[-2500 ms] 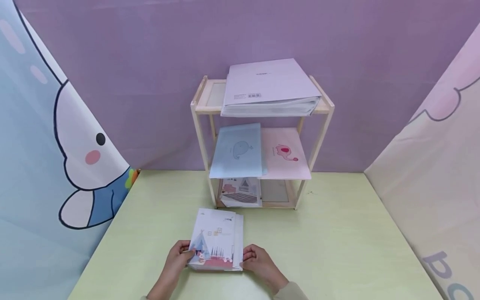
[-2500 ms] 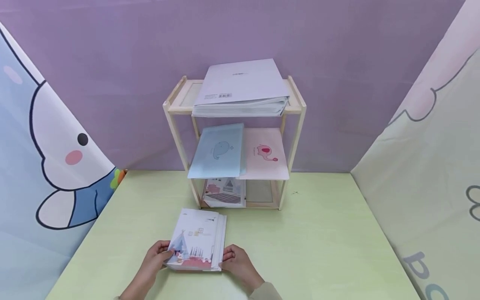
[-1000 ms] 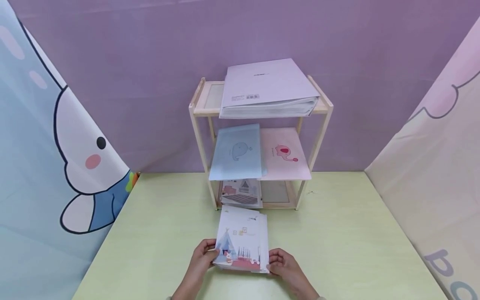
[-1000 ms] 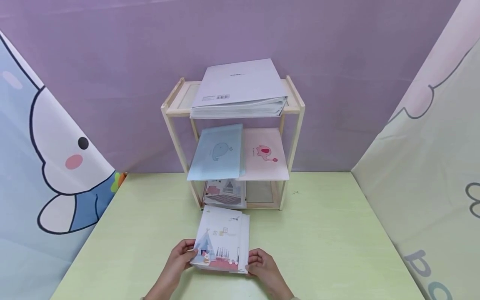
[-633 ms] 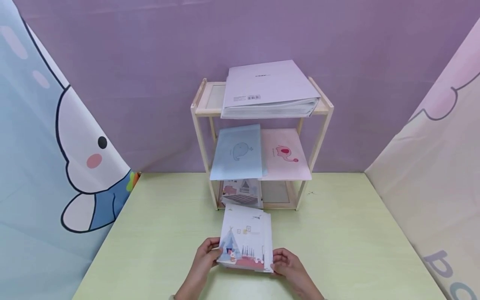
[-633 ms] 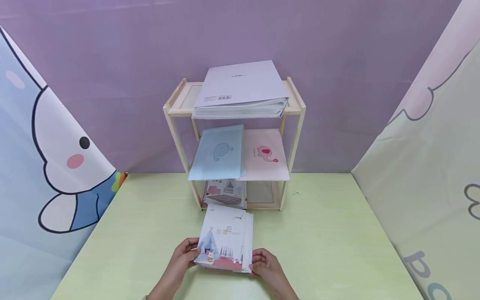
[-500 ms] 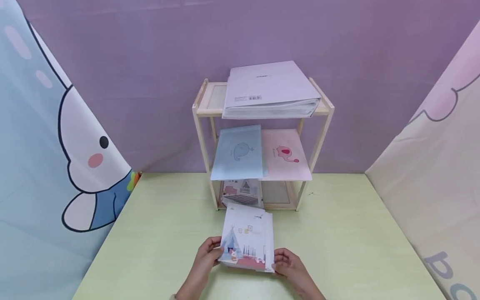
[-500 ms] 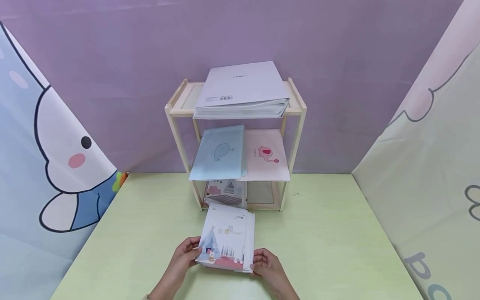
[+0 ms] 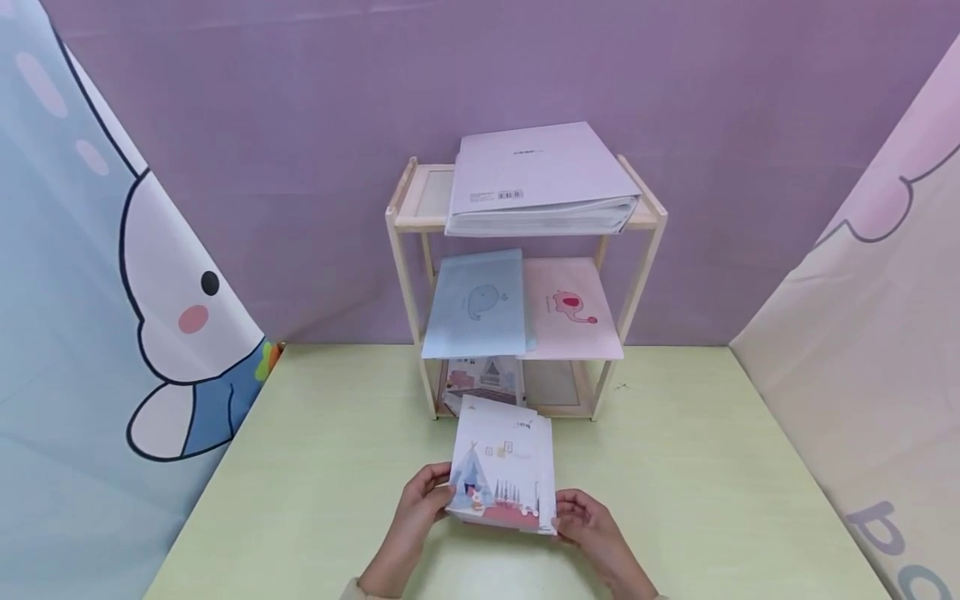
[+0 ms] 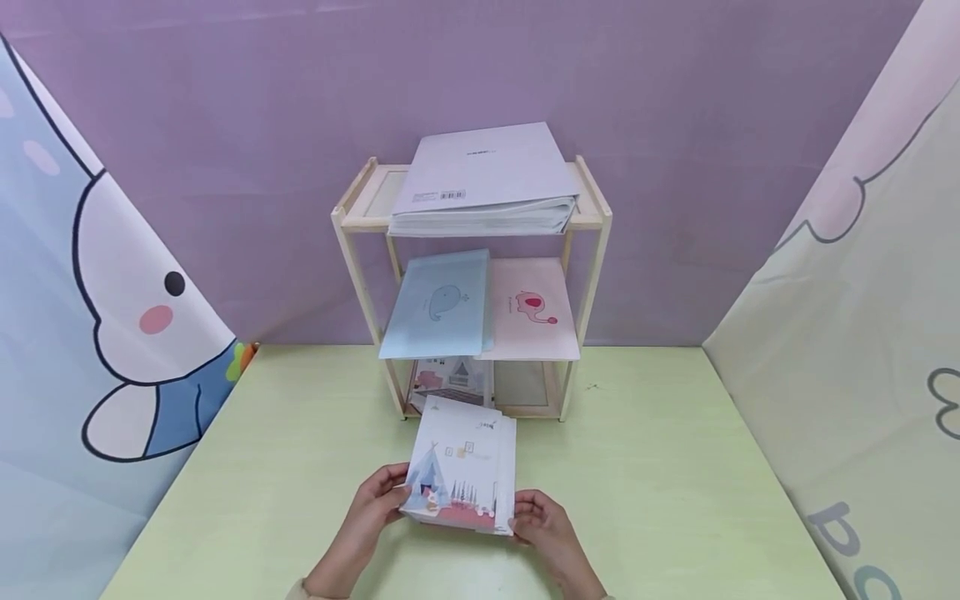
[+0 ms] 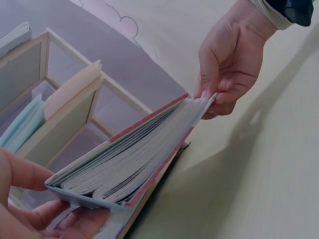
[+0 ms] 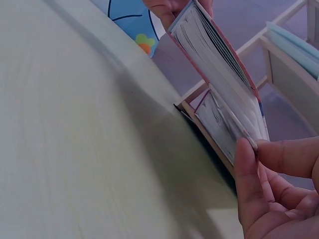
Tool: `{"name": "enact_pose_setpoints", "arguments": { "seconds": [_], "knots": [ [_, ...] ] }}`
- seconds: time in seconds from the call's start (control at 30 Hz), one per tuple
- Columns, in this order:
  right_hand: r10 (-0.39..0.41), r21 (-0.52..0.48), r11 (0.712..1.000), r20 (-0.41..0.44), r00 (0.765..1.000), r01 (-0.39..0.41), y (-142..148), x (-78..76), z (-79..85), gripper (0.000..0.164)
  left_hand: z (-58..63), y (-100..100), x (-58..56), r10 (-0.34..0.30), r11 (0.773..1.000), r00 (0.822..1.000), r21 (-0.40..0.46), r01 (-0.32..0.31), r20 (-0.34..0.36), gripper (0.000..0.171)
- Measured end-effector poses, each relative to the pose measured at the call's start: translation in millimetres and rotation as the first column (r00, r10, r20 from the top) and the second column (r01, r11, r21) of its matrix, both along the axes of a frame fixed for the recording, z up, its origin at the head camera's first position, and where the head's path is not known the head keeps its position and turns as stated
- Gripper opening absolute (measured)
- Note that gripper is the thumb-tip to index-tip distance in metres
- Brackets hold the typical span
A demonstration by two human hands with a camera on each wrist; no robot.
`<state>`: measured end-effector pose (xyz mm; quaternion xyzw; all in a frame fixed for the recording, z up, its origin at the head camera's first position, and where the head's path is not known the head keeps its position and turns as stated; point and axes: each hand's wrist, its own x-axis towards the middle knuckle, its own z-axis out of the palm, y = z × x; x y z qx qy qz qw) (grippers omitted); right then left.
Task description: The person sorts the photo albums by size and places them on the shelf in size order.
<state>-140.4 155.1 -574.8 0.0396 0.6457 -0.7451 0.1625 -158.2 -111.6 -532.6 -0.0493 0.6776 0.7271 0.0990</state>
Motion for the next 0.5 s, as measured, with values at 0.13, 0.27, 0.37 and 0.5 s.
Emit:
{"name": "enact_pose_setpoints", "arguments": {
  "seconds": [0.13,0.27,0.37,0.5],
  "knots": [
    [-0.025,-0.004,1.0,0.011,1.0,0.025,1.8,-0.6,1.9,0.04,2.1,2.5,-2.9,-0.016,1.0,1.0,-0.003,0.016,-0.01,0.042],
    [-0.048,-0.007,0.999,0.013,0.999,0.048,2.6,-0.9,4.9,0.04,5.9,5.0,-4.8,-0.033,0.999,0.999,-0.003,0.033,-0.024,0.042],
    [-0.06,-0.008,0.998,0.0,0.998,0.06,3.4,-0.7,7.8,0.04,9.3,7.0,-4.7,-0.036,0.999,0.999,0.003,0.036,-0.023,0.042],
    [-0.07,-0.007,0.998,-0.025,0.997,0.07,6.4,-0.4,10.1,0.042,12.6,9.8,-4.6,-0.046,0.999,0.999,0.008,0.046,-0.027,0.043]
  ]
}}
